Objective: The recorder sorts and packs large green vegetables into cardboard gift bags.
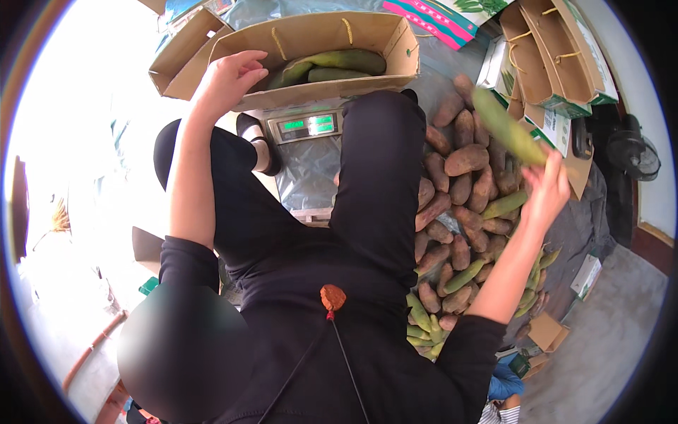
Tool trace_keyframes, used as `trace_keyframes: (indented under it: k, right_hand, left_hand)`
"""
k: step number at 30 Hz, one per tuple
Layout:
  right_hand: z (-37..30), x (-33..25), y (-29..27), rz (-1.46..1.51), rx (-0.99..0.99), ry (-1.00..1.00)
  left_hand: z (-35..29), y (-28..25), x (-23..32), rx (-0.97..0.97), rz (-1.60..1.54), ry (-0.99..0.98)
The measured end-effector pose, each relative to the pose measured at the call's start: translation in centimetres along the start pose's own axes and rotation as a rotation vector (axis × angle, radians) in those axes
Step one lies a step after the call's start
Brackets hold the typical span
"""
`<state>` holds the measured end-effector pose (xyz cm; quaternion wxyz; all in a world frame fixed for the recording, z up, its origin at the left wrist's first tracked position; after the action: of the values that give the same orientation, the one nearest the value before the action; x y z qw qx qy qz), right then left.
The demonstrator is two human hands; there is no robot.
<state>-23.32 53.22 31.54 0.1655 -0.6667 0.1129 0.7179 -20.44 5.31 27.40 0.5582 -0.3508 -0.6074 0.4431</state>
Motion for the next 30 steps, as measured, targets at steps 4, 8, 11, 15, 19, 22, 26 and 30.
trace_keyframes:
  k: [4, 8, 11, 15, 19, 22, 26, 30]
  right_hand:
    - [2.1, -1.8, 10.0, 0.159, -0.269, 0.035]
    - [1.2, -1.6, 18.4, 0.213, -0.683, 0.241]
    - [0.9, 0.9, 19.8, 0.089, -0.715, 0.275]
    - [1.6, 5.2, 14.3, -0.01, -0.474, 0.312]
    - [0.0, 12.3, 5.2, -0.082, -0.342, 0.475]
    - [-4.0, 17.9, -0.9, -0.2, -0.211, 0.589]
    - [-11.7, 22.2, -5.2, -0.177, -0.167, 0.762]
    - [-17.7, 28.2, -10.6, -0.23, -0.12, 0.931]
  left_hand:
    - [0.0, -0.3, -0.1, 0.017, -0.02, -0.004]
    - [0.1, -0.3, -0.1, 0.002, -0.007, -0.008]
    - [0.1, -0.4, -0.2, -0.008, -0.025, -0.049]
    - [0.1, -0.5, -0.1, -0.032, -0.021, -0.055]
    - [0.4, -0.3, 0.0, -0.021, -0.039, -0.017]
    - [0.4, 0.0, 0.0, -0.019, -0.038, -0.012]
    - [0.1, -0.1, -0.3, -0.024, -0.012, -0.023]
    - [0.7, 0.3, 0.3, -0.049, -0.01, 0.0]
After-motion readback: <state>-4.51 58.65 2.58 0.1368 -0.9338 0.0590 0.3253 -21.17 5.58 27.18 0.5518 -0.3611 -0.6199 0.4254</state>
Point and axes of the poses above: each hand's wrist, its own z-axis towards the middle knuckle, its own y-axis out of the palm, x = y × z, the point moved 1 cm from there along z, towards the middle knuckle, and after that the axes turned 14 degrees about z, right-handed, at the moved point
